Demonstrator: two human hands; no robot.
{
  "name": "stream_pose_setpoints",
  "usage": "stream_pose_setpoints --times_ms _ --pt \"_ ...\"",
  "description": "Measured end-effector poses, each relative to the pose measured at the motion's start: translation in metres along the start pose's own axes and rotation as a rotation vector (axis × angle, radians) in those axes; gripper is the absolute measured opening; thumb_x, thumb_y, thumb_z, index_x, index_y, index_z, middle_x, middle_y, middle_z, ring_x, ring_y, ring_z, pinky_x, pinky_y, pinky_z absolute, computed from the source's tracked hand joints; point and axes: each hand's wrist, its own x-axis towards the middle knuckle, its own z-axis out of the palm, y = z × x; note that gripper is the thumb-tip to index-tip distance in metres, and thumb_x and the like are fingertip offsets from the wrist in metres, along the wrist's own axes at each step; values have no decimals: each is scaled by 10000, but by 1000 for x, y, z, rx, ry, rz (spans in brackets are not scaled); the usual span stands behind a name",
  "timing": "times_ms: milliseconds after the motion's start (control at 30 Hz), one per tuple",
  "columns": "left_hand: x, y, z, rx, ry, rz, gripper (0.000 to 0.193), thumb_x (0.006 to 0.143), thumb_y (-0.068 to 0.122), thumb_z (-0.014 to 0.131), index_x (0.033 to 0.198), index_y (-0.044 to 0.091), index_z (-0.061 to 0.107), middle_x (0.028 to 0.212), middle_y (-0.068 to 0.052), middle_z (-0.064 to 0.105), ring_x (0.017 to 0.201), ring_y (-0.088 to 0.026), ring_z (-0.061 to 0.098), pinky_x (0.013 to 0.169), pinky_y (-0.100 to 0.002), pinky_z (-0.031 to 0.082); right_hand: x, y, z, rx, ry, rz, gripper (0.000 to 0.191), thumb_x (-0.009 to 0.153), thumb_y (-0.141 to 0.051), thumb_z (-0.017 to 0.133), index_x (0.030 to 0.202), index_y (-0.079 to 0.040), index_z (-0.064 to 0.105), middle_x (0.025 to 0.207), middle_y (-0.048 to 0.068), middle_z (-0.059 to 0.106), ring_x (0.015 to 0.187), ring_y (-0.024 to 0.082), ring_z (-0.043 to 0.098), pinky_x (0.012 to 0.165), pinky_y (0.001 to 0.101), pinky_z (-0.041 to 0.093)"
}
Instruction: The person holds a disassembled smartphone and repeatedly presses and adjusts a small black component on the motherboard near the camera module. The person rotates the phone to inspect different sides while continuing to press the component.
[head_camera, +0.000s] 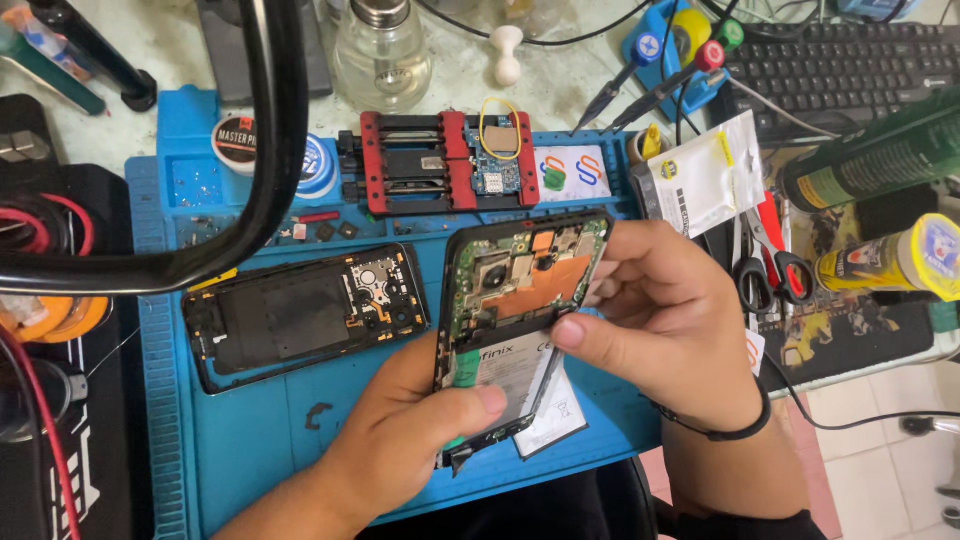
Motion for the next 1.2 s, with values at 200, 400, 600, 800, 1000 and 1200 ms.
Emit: stream_pose_setpoints --times_ms 200,400,600,800,1000,1200 --pt "-1 -2 -2 17 -11 36 496 935 39 584 1424 -42 570 1345 -95 677 1237 -178 613 1082 -364 475 0 -4 6 -21 18 24 444 908 83 780 1309 7 604 1211 114 724 1115 180 695 1001 342 570" --pt "-4 -6 -5 186 15 102 447 951 43 589 1390 -44 610 1267 -75 696 1157 -140 612 1021 -340 496 -4 -1 12 25 -4 1 408 977 66 745 1345 -7 584 1181 106 710 1122 169 673 1039 340 544" --pt "-6 -10 -7 155 49 75 442 942 50 590 1375 -38 615 1254 -80 704 1133 -146 623 1002 -340 505 -7 2 18 81 3 26 364 1021 43 687 1350 -12 541 1258 104 673 1193 183 651 1052 355 539" --pt "-6 -11 -7 134 71 82 447 943 44 593 1381 -44 616 1251 -93 703 1135 -159 622 1011 -344 492 -6 6 23 134 -15 10 355 1064 27 649 1387 -18 508 1296 114 658 1226 180 633 1081 355 523" --pt "-5 -10 -8 106 43 90 440 947 55 587 1374 -49 613 1291 -94 700 1187 -166 625 1047 -350 484 -8 11 19 171 14 55 355 1030 49 676 1344 -22 527 1209 70 631 1167 147 606 1054 324 497" --pt "-9 -14 -13 91 89 37 442 927 44 610 1360 -44 617 1253 -93 706 1134 -164 626 1003 -348 489 -4 12 5 185 -23 106 358 951 84 763 1252 -26 602 1078 3 585 1084 101 560 982 286 472"
